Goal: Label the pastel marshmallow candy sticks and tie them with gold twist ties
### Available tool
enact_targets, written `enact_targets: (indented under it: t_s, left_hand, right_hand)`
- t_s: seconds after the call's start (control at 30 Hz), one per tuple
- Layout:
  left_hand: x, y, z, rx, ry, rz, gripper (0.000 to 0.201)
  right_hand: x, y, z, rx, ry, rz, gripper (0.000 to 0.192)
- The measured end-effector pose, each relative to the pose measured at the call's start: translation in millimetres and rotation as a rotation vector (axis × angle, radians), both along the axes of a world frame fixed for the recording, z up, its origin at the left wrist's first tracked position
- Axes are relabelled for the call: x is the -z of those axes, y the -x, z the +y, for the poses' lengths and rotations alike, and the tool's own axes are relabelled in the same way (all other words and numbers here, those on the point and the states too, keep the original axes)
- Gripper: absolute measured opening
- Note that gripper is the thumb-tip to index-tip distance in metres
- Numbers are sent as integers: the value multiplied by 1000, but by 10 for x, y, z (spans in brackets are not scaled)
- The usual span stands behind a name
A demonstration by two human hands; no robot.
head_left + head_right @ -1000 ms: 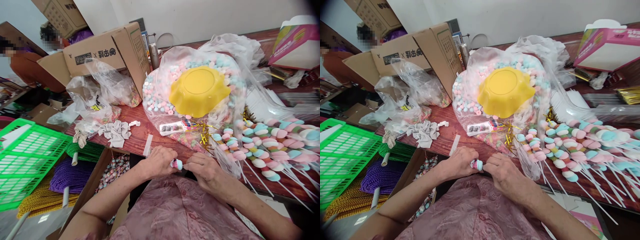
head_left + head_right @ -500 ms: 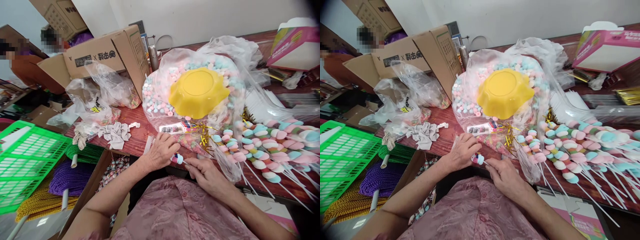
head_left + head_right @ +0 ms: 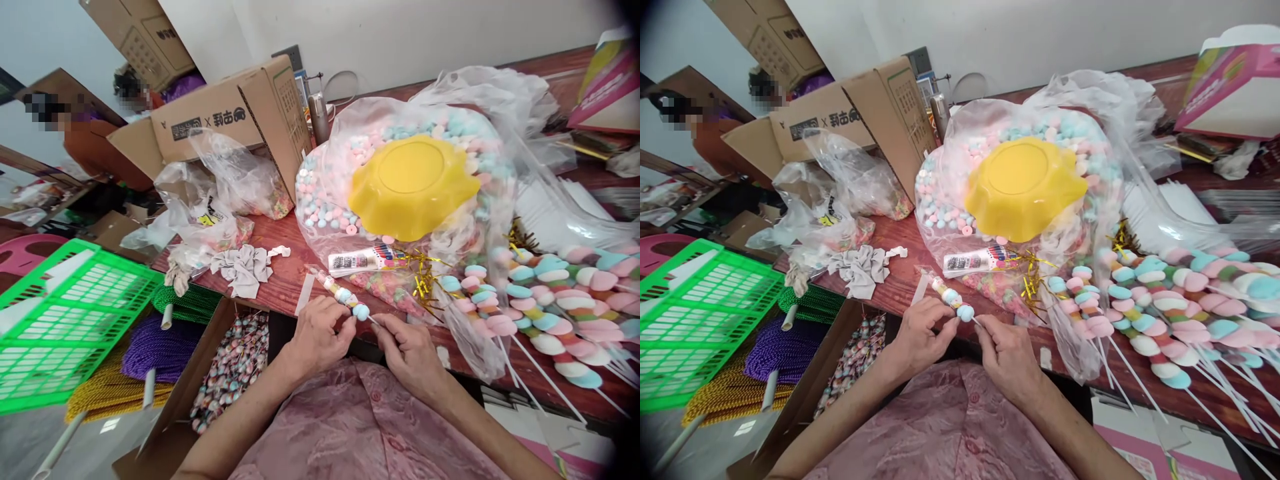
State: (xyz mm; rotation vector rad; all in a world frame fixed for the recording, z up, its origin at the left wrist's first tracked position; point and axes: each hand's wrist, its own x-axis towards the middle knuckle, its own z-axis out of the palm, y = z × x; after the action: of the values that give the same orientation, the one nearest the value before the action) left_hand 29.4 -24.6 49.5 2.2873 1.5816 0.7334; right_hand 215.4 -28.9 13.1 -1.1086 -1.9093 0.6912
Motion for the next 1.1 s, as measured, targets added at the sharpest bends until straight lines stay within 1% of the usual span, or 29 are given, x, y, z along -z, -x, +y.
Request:
enact_targets:
  t_s: [0.2, 0.3, 0.4, 0.7, 0.83, 0.97, 1.1]
  left_hand:
    - [-13, 16, -15, 38, 134, -29, 22]
    - [-6, 16, -15, 24, 184, -51, 20]
    - [7, 9, -11, 7, 203, -49, 18]
    - [98, 11, -3, 22, 228, -2, 20]
    - [144, 8, 14, 14, 207, 63, 19]
    - [154, 11, 23, 17, 153, 94, 19]
    - [124, 4, 3, 24, 26, 118, 20]
  right_hand:
    - [23, 5, -16, 9, -8, 8, 19]
    - [39, 7, -23, 23, -2, 3, 19]
    - [66, 10, -27, 23, -4, 1, 20]
    - [88, 14, -31, 7, -7, -27, 20]
    - [125, 19, -39, 4, -4, -66, 20]
    - [173, 24, -47, 28, -66, -159, 23]
    - [164, 42, -53, 51, -132, -250, 25]
